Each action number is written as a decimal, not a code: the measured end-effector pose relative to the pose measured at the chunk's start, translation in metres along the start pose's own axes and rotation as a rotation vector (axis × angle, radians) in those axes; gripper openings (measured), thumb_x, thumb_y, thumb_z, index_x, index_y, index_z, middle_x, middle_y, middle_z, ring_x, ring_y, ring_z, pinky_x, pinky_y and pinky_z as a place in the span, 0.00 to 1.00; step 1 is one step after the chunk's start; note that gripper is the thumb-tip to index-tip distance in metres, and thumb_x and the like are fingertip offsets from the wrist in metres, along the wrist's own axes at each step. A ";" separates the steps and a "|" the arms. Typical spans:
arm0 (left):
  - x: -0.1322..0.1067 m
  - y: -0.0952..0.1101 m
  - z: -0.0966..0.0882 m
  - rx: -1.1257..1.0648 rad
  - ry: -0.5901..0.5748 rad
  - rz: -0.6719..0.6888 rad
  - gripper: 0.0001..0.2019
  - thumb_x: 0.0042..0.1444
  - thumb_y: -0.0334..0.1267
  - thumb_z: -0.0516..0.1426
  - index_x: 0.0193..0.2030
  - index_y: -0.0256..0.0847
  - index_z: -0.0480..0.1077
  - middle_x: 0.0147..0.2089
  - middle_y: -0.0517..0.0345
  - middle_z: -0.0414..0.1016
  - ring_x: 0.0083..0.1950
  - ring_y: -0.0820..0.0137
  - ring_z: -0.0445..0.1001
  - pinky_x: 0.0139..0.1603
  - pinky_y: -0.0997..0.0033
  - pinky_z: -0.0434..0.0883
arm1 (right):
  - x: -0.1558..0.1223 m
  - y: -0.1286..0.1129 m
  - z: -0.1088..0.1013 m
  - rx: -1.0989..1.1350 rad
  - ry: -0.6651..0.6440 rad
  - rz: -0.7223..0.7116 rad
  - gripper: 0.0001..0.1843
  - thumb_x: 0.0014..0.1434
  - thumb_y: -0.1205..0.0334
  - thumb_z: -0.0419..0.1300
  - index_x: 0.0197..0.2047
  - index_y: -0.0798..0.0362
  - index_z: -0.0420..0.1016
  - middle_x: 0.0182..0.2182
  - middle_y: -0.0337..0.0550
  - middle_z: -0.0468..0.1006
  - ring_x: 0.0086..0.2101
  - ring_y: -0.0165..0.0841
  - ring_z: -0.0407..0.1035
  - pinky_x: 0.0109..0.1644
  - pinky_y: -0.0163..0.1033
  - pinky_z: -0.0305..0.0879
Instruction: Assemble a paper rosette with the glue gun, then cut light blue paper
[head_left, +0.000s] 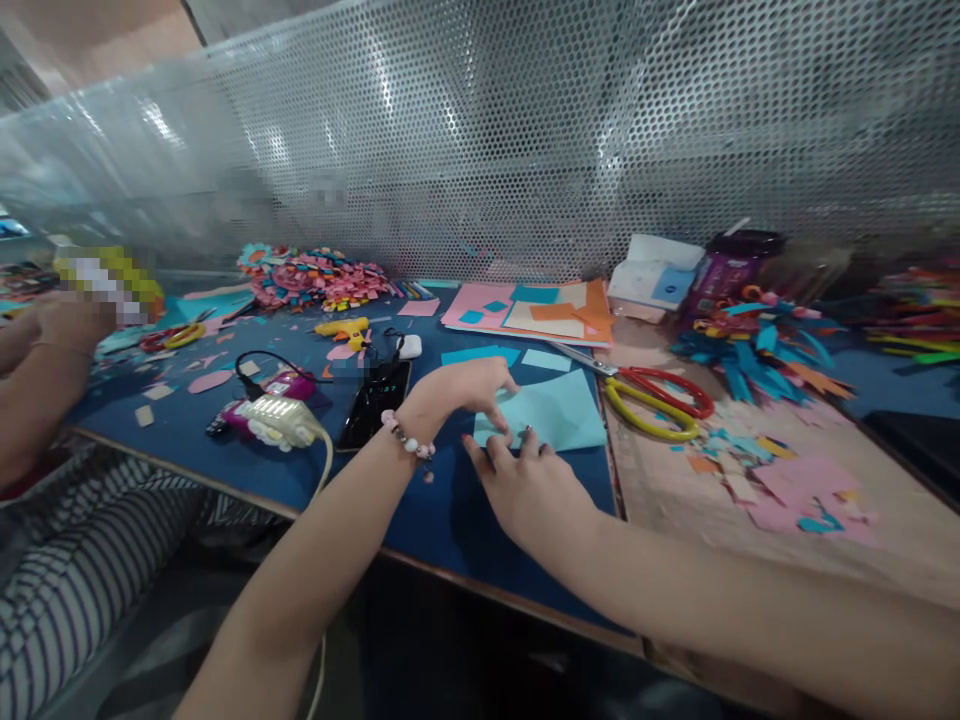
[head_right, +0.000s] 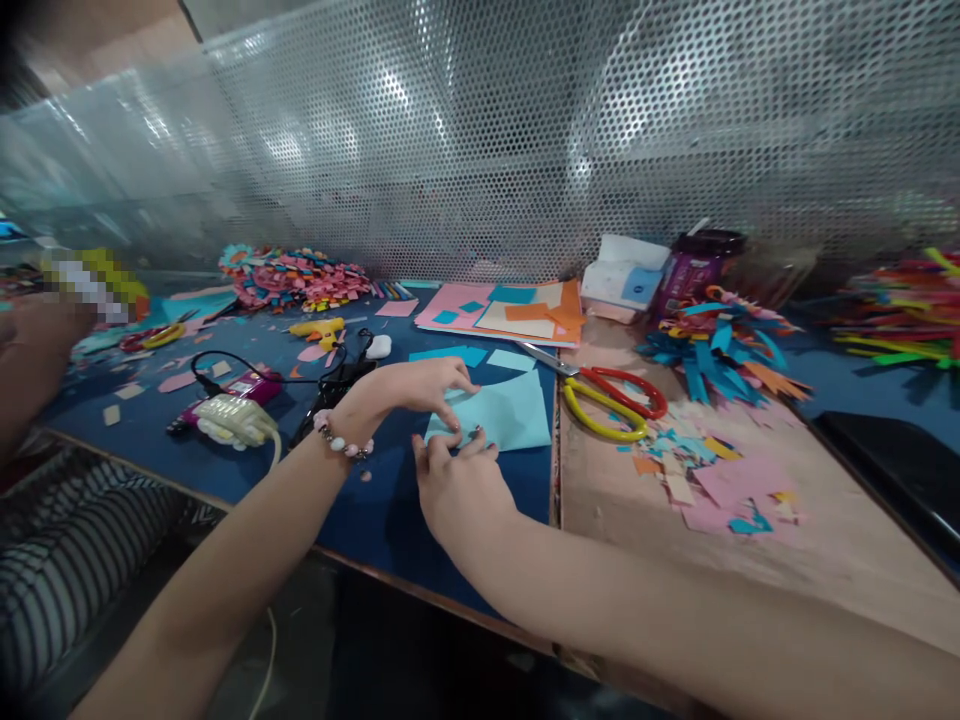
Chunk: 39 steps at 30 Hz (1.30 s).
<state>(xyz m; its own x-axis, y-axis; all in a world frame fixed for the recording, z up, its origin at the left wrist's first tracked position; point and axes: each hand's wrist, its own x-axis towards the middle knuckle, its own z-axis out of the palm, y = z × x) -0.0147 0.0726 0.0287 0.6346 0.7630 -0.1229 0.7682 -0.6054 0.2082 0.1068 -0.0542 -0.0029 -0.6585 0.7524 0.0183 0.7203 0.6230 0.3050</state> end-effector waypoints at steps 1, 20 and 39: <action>0.000 0.000 0.000 0.011 -0.015 0.005 0.30 0.37 0.41 0.70 0.50 0.37 0.74 0.53 0.48 0.71 0.49 0.60 0.71 0.46 0.73 0.67 | 0.000 0.000 0.000 0.001 0.004 -0.001 0.30 0.61 0.75 0.46 0.66 0.57 0.56 0.51 0.66 0.71 0.47 0.56 0.71 0.39 0.57 0.73; -0.012 0.008 0.002 0.173 -0.093 0.080 0.29 0.50 0.39 0.65 0.58 0.36 0.66 0.56 0.41 0.64 0.52 0.56 0.68 0.49 0.64 0.66 | -0.046 0.045 0.008 0.009 0.196 0.067 0.20 0.58 0.73 0.51 0.52 0.55 0.75 0.51 0.44 0.75 0.43 0.43 0.66 0.41 0.48 0.63; -0.027 -0.027 0.051 -0.254 0.068 0.303 0.28 0.59 0.23 0.49 0.66 0.45 0.56 0.69 0.53 0.55 0.69 0.64 0.53 0.67 0.57 0.55 | -0.098 0.095 0.059 0.094 0.371 0.307 0.22 0.54 0.69 0.56 0.49 0.37 0.76 0.56 0.45 0.70 0.55 0.52 0.58 0.49 0.56 0.59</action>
<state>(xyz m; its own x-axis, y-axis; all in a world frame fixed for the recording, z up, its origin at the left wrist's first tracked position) -0.0483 0.0573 -0.0230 0.8156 0.5770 0.0440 0.4962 -0.7364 0.4598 0.2529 -0.0556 -0.0321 -0.4335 0.7881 0.4370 0.8987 0.4137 0.1454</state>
